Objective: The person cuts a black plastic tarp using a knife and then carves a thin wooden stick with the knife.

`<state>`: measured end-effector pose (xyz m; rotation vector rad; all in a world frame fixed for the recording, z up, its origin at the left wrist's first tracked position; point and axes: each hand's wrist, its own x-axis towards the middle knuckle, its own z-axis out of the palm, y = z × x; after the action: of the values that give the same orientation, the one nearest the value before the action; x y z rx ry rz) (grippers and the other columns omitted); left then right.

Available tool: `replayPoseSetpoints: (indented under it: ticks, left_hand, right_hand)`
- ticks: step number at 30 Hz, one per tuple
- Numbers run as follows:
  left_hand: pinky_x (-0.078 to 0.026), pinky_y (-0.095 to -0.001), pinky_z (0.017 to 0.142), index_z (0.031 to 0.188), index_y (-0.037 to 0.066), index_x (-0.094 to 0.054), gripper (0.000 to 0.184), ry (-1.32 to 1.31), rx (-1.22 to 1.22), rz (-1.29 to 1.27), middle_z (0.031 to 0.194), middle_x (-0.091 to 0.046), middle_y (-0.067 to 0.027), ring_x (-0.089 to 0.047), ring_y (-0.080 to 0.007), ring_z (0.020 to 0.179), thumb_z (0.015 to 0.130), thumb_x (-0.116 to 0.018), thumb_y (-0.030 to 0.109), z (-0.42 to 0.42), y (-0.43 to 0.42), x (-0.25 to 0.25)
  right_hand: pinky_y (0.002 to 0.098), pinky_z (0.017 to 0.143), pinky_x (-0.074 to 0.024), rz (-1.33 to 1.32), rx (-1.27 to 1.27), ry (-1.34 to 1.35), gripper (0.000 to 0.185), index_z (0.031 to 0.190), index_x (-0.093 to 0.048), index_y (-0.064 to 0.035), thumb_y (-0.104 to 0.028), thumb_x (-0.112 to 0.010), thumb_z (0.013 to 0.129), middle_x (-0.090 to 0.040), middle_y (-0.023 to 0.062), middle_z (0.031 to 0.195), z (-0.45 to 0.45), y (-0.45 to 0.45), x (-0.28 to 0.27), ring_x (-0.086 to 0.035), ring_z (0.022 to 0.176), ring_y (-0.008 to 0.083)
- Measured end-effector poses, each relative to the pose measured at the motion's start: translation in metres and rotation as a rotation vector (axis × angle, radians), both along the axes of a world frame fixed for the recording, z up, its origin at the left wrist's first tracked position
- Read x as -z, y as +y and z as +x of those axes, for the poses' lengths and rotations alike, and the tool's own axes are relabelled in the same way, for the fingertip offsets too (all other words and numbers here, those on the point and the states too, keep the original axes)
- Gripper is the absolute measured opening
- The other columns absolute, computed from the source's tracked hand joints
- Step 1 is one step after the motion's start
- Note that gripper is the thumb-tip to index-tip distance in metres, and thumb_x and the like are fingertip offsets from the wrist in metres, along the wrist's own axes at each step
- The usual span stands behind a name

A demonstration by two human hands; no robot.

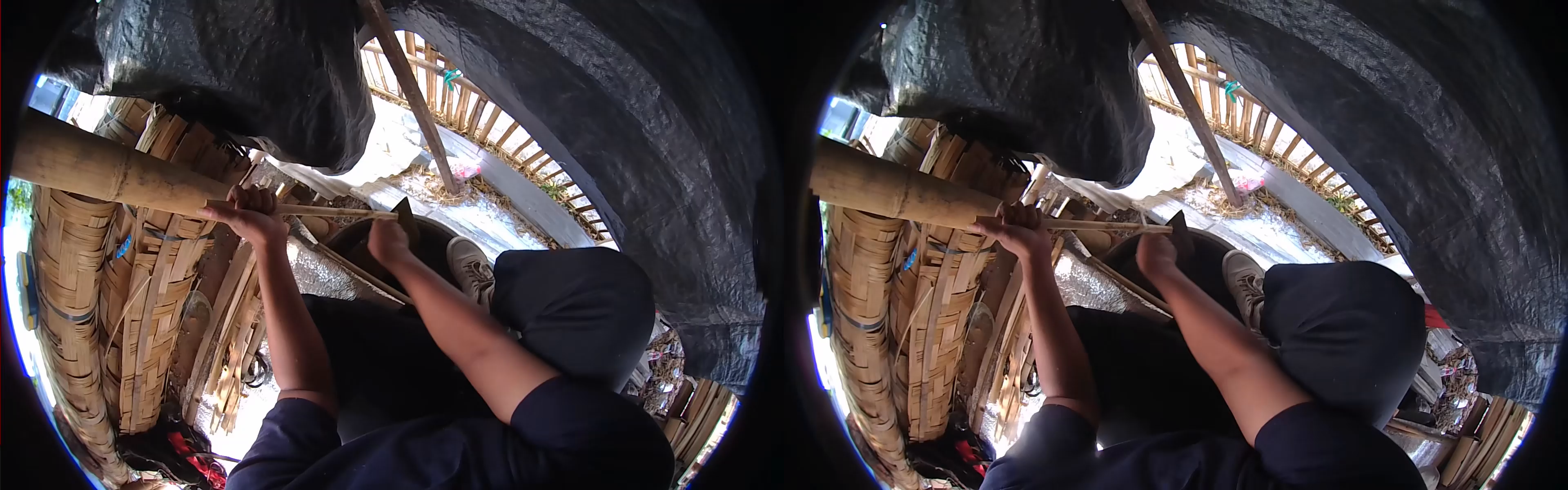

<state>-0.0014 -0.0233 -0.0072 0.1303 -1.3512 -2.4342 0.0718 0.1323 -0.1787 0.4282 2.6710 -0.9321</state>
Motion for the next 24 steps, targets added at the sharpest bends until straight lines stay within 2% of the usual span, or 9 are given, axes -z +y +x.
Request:
replayPoseSetpoints:
  ticks: [3, 7, 8, 9, 11, 13, 16, 20, 24]
  left_hand:
    - [-0.006, -0.0275, 0.041, 0.059, 0.017, -0.017, 0.07, -0.012, -0.008, 0.034, 0.048, -0.014, 0.0058, -0.009, -0.0082, 0.043, 0.077, -0.028, 0.084, 0.002, 0.008, -0.002]
    - [-0.007, -0.0271, 0.04, 0.057, 0.018, -0.019, 0.07, -0.012, -0.02, 0.046, 0.047, -0.014, 0.0052, -0.009, -0.0084, 0.043, 0.078, -0.027, 0.083, 0.007, 0.014, -0.009]
    - [-0.007, -0.0268, 0.04, 0.057, 0.017, -0.019, 0.07, -0.017, -0.005, 0.071, 0.047, -0.014, 0.0055, -0.009, -0.0083, 0.043, 0.078, -0.026, 0.084, 0.008, 0.015, -0.01]
    - [-0.007, -0.0265, 0.04, 0.057, 0.017, -0.019, 0.07, -0.024, 0.014, 0.099, 0.047, -0.014, 0.0059, -0.009, -0.0081, 0.043, 0.077, -0.025, 0.084, 0.008, 0.018, -0.011]
    - [-0.007, -0.0266, 0.04, 0.057, 0.017, -0.019, 0.07, -0.001, 0.051, 0.064, 0.047, -0.014, 0.0058, -0.009, -0.0081, 0.043, 0.078, -0.025, 0.084, 0.004, 0.023, -0.011]
    - [-0.007, -0.0267, 0.041, 0.058, 0.017, -0.019, 0.07, 0.007, 0.073, 0.036, 0.047, -0.014, 0.0057, -0.009, -0.0081, 0.044, 0.078, -0.024, 0.084, 0.004, 0.027, -0.009]
    - [-0.007, -0.0273, 0.041, 0.058, 0.017, -0.018, 0.07, -0.042, -0.045, -0.024, 0.048, -0.013, 0.0053, -0.008, -0.0082, 0.045, 0.077, -0.025, 0.084, 0.0, 0.034, -0.012]
    - [-0.008, -0.0274, 0.041, 0.059, 0.017, -0.017, 0.071, -0.023, -0.054, -0.046, 0.048, -0.012, 0.0051, -0.008, -0.0082, 0.045, 0.077, -0.026, 0.084, -0.004, 0.028, -0.011]
    - [-0.008, -0.0274, 0.041, 0.059, 0.017, -0.017, 0.07, 0.004, -0.032, -0.091, 0.048, -0.012, 0.0049, -0.008, -0.0082, 0.044, 0.076, -0.026, 0.084, -0.001, 0.034, -0.011]
  right_hand:
    - [0.0433, 0.074, -0.0549, -0.146, -0.071, 0.17, 0.016, 0.091, -0.061, 0.0033, -0.008, -0.053, 0.084, -0.066, 0.026, 0.088, -0.006, -0.018, -0.039, -0.066, 0.086, 0.0361]
    - [0.0423, 0.073, -0.0553, -0.086, -0.034, 0.126, 0.015, 0.09, -0.059, 0.0036, -0.008, -0.052, 0.084, -0.065, 0.0261, 0.084, 0.01, 0.012, 0.022, -0.067, 0.083, 0.0367]
    - [0.0424, 0.072, -0.0554, -0.134, 0.074, 0.099, 0.015, 0.09, -0.058, 0.0037, -0.008, -0.052, 0.084, -0.065, 0.0261, 0.082, 0.016, 0.025, 0.035, -0.067, 0.082, 0.0366]
    - [0.0424, 0.072, -0.0554, -0.179, 0.187, 0.07, 0.015, 0.091, -0.057, 0.0037, -0.009, -0.053, 0.084, -0.065, 0.026, 0.079, 0.018, 0.032, 0.039, -0.067, 0.08, 0.0365]
    - [0.043, 0.072, -0.0552, -0.085, 0.059, 0.066, 0.017, 0.095, -0.056, 0.0037, -0.011, -0.051, 0.087, -0.065, 0.0259, 0.079, 0.013, 0.022, 0.045, -0.067, 0.08, 0.0368]
    - [0.0431, 0.072, -0.055, -0.133, -0.041, 0.166, 0.018, 0.098, -0.054, 0.0027, -0.013, -0.048, 0.09, -0.066, 0.0244, 0.084, 0.007, 0.006, -0.004, -0.066, 0.083, 0.0376]
    - [0.0447, 0.072, -0.0545, -0.177, 0.072, 0.143, 0.019, 0.099, -0.053, 0.0024, -0.013, -0.046, 0.091, -0.065, 0.0252, 0.084, 0.012, 0.003, 0.008, -0.066, 0.083, 0.0387]
    - [0.0467, 0.07, -0.0541, -0.19, 0.158, 0.105, 0.018, 0.096, -0.053, 0.0018, -0.014, -0.046, 0.092, -0.064, 0.0267, 0.078, 0.019, 0.031, 0.06, -0.066, 0.079, 0.0381]
    - [0.0437, 0.072, -0.0551, -0.161, -0.112, 0.118, 0.013, 0.097, -0.051, 0.0005, -0.011, -0.049, 0.089, -0.066, 0.0241, 0.084, -0.001, 0.006, -0.004, -0.066, 0.083, 0.0379]
